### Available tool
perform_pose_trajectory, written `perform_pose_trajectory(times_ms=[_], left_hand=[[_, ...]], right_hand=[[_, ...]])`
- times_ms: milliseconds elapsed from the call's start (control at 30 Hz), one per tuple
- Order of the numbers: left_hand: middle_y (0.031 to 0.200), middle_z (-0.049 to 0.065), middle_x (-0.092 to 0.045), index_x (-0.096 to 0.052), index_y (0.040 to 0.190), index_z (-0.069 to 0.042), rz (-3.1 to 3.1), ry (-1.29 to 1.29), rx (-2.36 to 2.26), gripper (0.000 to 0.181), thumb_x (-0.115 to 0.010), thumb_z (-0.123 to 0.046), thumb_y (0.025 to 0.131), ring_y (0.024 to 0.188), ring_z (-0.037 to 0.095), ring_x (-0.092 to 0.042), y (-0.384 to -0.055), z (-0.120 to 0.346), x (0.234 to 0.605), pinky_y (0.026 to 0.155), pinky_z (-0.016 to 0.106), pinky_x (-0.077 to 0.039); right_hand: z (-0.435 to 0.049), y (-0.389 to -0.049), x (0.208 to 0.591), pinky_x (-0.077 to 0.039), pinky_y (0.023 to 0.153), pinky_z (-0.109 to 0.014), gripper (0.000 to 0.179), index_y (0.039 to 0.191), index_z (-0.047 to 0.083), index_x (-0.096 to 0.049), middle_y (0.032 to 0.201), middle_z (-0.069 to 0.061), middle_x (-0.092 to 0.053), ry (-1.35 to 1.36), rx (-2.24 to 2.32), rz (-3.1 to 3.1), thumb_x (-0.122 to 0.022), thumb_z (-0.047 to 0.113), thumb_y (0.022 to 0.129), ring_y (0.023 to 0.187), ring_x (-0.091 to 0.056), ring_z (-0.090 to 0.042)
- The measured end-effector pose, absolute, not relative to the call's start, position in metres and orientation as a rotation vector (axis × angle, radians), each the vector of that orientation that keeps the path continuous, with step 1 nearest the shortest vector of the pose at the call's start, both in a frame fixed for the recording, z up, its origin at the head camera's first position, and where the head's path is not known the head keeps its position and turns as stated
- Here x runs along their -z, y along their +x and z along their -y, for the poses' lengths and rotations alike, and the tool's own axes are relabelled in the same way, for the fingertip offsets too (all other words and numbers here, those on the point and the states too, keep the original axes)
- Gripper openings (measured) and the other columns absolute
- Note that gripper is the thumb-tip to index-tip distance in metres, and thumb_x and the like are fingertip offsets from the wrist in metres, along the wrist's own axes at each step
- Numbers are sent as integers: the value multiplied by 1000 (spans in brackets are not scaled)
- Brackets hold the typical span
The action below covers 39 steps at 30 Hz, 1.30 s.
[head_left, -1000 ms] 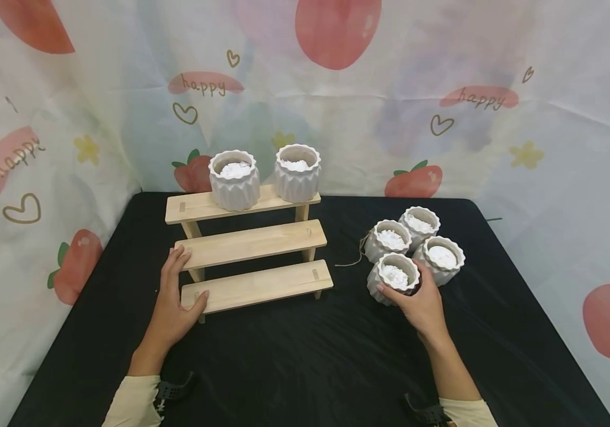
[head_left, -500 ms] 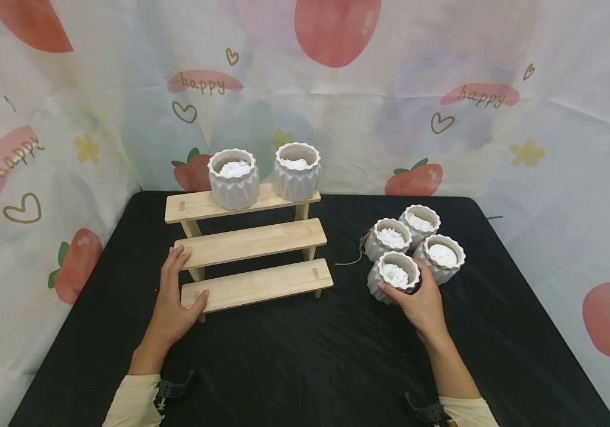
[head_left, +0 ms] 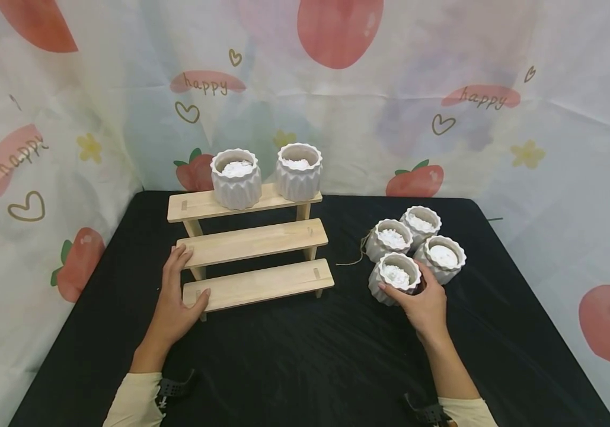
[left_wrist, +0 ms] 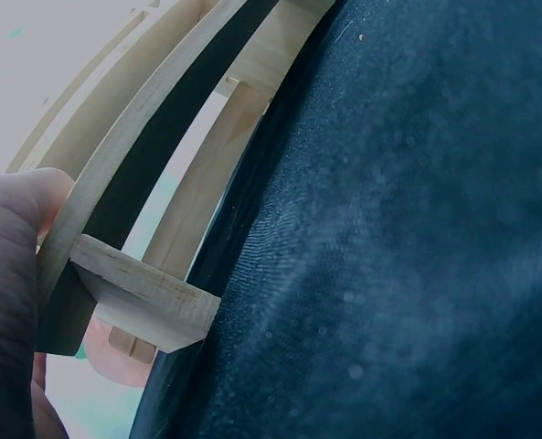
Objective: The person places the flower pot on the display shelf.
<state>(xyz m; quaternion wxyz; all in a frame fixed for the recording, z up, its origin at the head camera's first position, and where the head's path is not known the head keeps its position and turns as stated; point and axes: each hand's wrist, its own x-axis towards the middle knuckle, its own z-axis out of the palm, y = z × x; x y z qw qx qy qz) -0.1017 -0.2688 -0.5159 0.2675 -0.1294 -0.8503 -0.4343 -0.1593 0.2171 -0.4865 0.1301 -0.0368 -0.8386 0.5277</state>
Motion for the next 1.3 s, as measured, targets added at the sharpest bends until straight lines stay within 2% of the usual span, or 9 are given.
perform_pose_trajectory(times_ms=[167,367,567,800,1067,1300], left_hand=[[168,11,-17,-33,160,-10,2288,-355,1168,89,-75,-1,82,156,38,-6,-102,269,516,118,64,-11],[168,13,-17,-33,160,-8,2280,-369,1168,89,-75,-1,82,156,39,-5,-102,269,517,118,64,-10],[169,11,-17,-33,160,-9,2289,-358,1164,89,-76,-1,82,156,38,-5,-102,269,516,118,64,-11],[169,10,-16,-32,161,-11,2304,-344,1171,91,-75,-1,82,156,37,-5,-102,269,516,118,65,-12],[169,10,-15,-31,162,-13,2307,-341,1179,91,-75,-1,82,156,36,-4,-102,269,518,118,65,-12],[169,10,-16,-31,161,-12,2301,-353,1163,91,-75,-1,82,156,37,-5,-103,270,519,118,64,-12]], right_hand=[[-214,-157,482,-40,89,-18,82,145,7,-59,132,-11,-64,-95,-1558,2397,-95,7,71,114,-56,-18],[-199,-143,453,-42,88,-17,76,140,-5,-58,131,-22,-63,-26,-1579,2340,-90,-4,72,112,-57,-26],[-195,-141,445,-43,85,-18,72,136,-9,-59,125,-28,-63,70,-1599,2279,-89,-7,70,105,-59,-23],[-191,-138,438,-44,88,-19,74,136,-11,-58,124,-26,-63,145,-1590,2218,-88,-12,68,105,-58,-23],[-175,-136,415,-44,89,-22,75,136,-12,-55,125,-26,-61,182,-1566,2201,-88,-9,69,107,-58,-20],[-160,-143,404,-44,91,-23,75,135,-15,-55,126,-28,-60,261,-1581,2134,-88,-9,68,108,-58,-26]])
